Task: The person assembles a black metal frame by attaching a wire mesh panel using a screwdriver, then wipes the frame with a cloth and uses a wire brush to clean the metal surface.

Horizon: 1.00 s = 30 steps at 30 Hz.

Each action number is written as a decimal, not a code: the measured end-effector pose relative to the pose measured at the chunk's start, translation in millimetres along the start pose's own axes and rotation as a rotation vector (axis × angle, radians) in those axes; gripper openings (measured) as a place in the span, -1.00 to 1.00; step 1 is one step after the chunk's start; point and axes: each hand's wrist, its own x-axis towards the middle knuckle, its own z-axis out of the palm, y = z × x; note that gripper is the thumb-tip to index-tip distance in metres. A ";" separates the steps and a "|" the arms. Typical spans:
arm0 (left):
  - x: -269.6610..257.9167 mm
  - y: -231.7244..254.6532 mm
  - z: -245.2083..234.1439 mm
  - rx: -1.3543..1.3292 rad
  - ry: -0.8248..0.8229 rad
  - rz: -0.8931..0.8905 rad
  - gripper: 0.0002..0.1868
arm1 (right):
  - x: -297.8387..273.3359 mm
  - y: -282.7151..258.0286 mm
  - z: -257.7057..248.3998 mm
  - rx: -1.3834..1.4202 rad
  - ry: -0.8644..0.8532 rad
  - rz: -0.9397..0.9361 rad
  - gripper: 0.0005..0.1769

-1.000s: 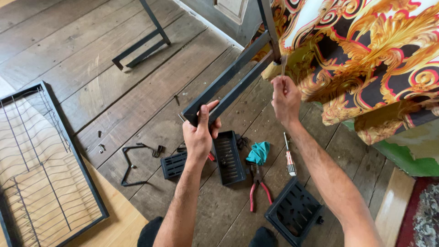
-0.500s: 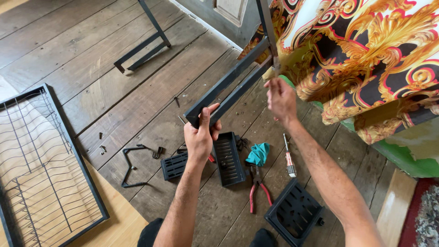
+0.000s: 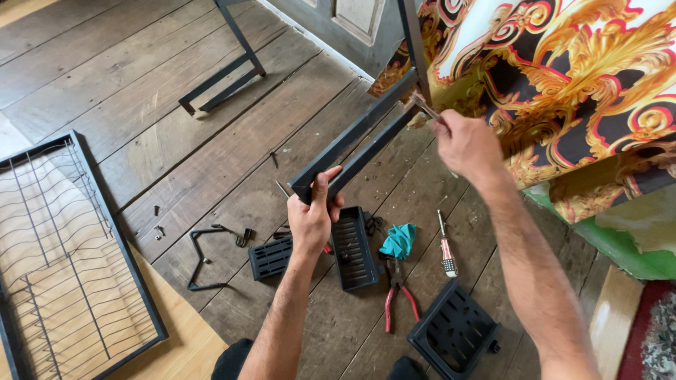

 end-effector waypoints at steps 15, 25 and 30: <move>-10.6 -9.9 6.8 0.079 -0.011 -0.046 -0.49 | 15.9 -16.4 -30.7 -0.525 -0.244 0.032 -0.62; -7.3 -10.6 7.8 0.101 -0.015 -0.017 -0.48 | 16.4 -26.5 -36.9 -0.514 -0.193 0.094 -0.68; -6.2 -6.3 -2.0 0.074 -0.015 -0.013 -0.47 | 15.3 -20.8 -44.4 -0.328 -0.244 0.055 -0.71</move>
